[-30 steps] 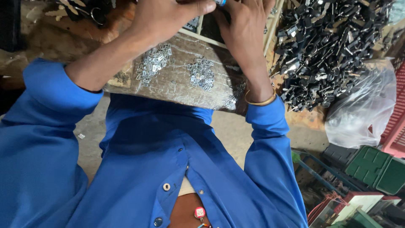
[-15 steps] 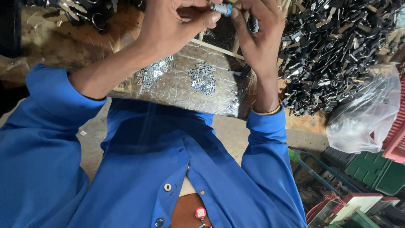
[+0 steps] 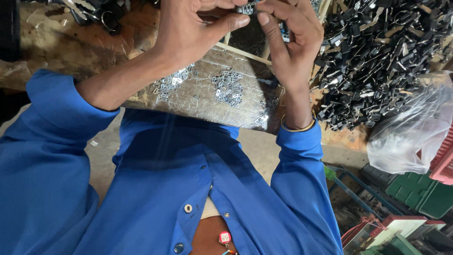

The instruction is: The person sits at a workbench and assembles small cylindrical metal components by hand, fitting small metal pieces into a blue-topped part one at a time and placing finished assemblies into a compartmented tray. They repeatedly pick parts from piles on the bench and press the pieces together with both hands.

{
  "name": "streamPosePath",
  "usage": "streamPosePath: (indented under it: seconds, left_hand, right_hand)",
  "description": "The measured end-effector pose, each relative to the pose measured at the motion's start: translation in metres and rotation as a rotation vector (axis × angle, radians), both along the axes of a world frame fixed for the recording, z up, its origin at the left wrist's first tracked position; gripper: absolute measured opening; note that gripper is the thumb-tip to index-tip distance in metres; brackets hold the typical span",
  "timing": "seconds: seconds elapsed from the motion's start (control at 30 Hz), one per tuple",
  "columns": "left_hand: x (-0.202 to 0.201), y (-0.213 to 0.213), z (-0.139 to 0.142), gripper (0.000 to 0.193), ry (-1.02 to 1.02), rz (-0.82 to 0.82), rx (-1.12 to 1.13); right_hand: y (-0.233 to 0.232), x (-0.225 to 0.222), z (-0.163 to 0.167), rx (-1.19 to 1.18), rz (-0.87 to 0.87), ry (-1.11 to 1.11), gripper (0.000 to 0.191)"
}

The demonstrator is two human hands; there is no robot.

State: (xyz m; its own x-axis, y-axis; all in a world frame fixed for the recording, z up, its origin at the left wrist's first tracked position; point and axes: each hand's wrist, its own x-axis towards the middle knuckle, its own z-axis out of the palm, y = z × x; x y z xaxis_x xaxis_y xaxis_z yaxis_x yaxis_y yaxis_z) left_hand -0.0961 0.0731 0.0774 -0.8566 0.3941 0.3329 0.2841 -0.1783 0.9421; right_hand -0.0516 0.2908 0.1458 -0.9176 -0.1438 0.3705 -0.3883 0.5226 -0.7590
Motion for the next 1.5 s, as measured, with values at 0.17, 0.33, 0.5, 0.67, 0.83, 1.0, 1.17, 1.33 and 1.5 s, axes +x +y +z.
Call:
streamPosePath:
  seconds: [0.17,0.33,0.5,0.67,0.83,1.0,1.17,1.33,1.5]
  left_hand:
    - [0.004,0.007,0.0,0.024,-0.064,-0.047,0.064]
    - [0.004,0.013,0.002,0.024,-0.035,-0.028,-0.023]
    - [0.002,0.019,0.003,0.023,-0.03,-0.034,-0.009]
    - [0.001,0.02,0.002,0.023,-0.009,-0.037,-0.021]
    - [0.002,0.02,0.002,0.022,-0.016,-0.045,-0.026]
    - [0.001,0.022,0.0,0.022,-0.053,-0.057,-0.015]
    - [0.0,0.02,-0.002,0.023,-0.015,-0.017,-0.061]
    - [0.001,0.016,-0.004,0.023,0.027,-0.025,-0.03]
    - [0.004,0.013,-0.004,0.024,-0.033,-0.041,-0.007]
  right_hand:
    - [-0.003,0.001,0.006,0.081,-0.013,0.044,0.016]
    - [0.004,-0.002,0.007,0.248,-0.012,0.188,0.016]
    - [0.017,-0.002,-0.003,-0.04,-0.033,0.033,0.013]
    - [0.022,-0.001,-0.014,-0.25,0.047,-0.153,0.011]
    - [0.019,0.002,-0.011,-0.17,0.05,-0.152,0.012]
    - [0.014,0.001,-0.001,-0.012,0.045,-0.059,0.017]
    - [0.023,-0.005,0.006,0.055,-0.086,-0.175,0.02]
    - [0.019,0.001,-0.003,0.749,-0.113,0.024,0.016]
    - [0.018,0.001,-0.001,0.59,-0.109,-0.018,0.018]
